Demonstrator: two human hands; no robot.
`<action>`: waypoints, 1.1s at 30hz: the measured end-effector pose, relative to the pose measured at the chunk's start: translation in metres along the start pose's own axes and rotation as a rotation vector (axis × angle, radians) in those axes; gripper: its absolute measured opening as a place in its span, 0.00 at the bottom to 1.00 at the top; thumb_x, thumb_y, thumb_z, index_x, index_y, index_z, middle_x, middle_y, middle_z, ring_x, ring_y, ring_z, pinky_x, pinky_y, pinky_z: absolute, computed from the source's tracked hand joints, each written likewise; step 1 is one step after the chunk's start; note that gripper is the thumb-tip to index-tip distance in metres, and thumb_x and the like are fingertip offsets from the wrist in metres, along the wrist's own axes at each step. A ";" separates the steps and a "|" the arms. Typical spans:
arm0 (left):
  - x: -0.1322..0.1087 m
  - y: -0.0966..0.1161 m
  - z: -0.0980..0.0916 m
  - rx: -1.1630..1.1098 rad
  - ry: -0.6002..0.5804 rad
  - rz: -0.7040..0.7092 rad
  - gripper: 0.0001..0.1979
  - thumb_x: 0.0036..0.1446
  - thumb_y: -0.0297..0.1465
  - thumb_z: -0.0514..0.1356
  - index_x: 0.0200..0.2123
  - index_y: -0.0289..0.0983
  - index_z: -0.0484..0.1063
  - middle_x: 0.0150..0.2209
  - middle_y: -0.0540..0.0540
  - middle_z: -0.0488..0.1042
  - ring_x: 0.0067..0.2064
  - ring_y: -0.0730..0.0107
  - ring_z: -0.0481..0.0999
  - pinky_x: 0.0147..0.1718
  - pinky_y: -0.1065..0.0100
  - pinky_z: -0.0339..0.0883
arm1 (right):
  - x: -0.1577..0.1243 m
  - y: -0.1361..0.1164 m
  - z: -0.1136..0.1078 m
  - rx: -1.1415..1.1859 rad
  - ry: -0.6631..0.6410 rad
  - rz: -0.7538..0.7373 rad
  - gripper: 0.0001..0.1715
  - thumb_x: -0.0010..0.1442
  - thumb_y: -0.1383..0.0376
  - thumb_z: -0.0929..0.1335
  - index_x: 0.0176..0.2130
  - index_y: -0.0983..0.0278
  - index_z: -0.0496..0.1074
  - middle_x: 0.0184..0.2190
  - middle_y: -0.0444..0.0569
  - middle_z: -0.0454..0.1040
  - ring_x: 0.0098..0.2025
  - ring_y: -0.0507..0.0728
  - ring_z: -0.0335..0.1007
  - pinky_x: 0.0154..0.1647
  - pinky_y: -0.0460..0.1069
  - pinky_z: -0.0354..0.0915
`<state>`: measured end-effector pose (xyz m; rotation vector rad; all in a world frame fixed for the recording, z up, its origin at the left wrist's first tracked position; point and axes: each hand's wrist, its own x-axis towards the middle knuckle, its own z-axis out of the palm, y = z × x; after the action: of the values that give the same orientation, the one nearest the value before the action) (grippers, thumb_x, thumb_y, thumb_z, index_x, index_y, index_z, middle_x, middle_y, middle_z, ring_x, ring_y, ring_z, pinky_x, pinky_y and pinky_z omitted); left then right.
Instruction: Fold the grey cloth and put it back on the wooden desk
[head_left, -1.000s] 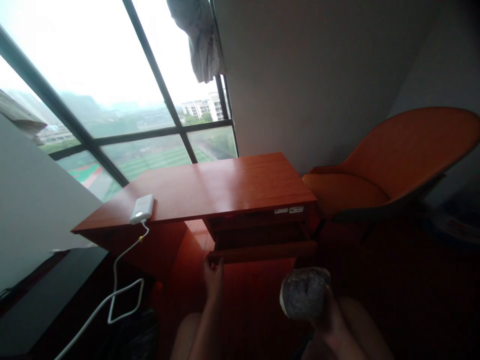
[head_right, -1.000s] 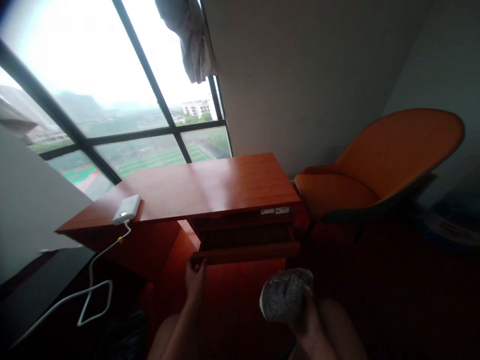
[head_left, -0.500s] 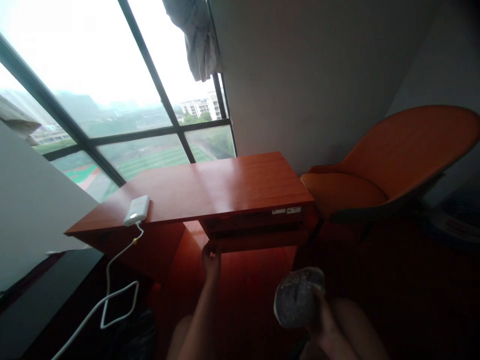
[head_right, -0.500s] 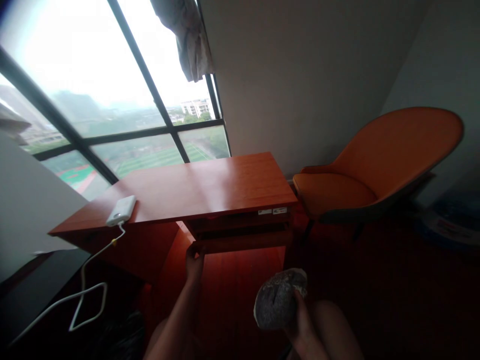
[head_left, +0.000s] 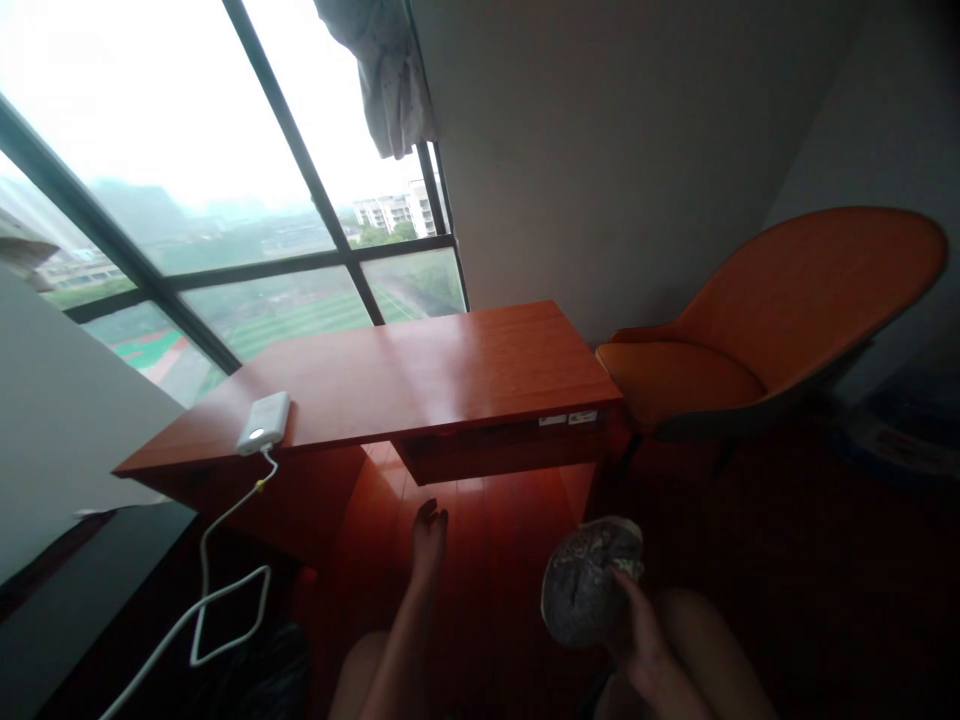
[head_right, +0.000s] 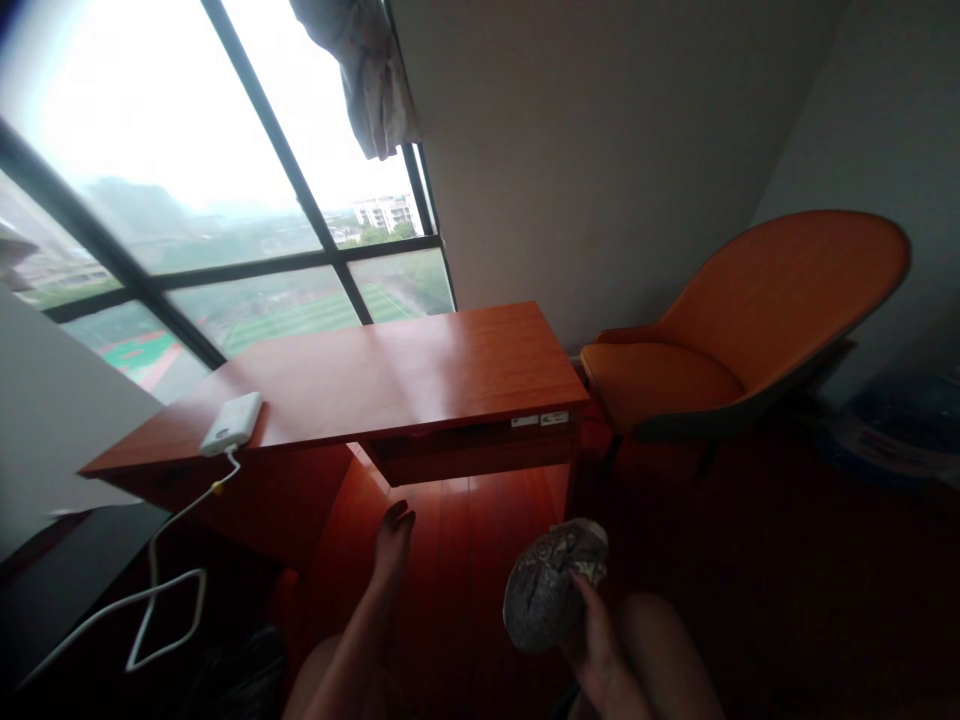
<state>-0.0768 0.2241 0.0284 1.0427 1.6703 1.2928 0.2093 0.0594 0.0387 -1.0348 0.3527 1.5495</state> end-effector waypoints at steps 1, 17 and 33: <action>-0.011 0.000 0.002 -0.009 -0.042 -0.005 0.17 0.43 0.36 0.65 0.39 0.36 0.74 0.46 0.37 0.77 0.50 0.50 0.75 0.53 0.51 0.66 | 0.000 0.000 0.000 0.021 -0.036 0.010 0.19 0.45 0.59 0.74 0.39 0.59 0.76 0.33 0.44 0.83 0.46 0.58 0.76 0.52 0.57 0.70; -0.212 0.054 0.046 0.245 -0.696 0.332 0.21 0.50 0.31 0.63 0.50 0.44 0.73 0.51 0.39 0.73 0.51 0.52 0.71 0.51 0.55 0.65 | -0.027 0.009 0.007 0.038 -0.402 0.080 0.27 0.51 0.49 0.70 0.44 0.65 0.76 0.38 0.51 0.83 0.45 0.59 0.77 0.51 0.56 0.70; -0.214 0.041 0.037 -0.477 -0.554 -0.095 0.23 0.56 0.47 0.58 0.51 0.43 0.73 0.57 0.42 0.71 0.61 0.55 0.65 0.61 0.57 0.56 | -0.053 0.037 0.026 -0.565 -0.260 -0.323 0.30 0.47 0.53 0.71 0.47 0.64 0.75 0.51 0.54 0.78 0.62 0.65 0.64 0.65 0.61 0.58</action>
<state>0.0433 0.0453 0.0803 0.9051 0.9261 1.1274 0.1608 0.0343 0.0821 -1.2247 -0.4407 1.4902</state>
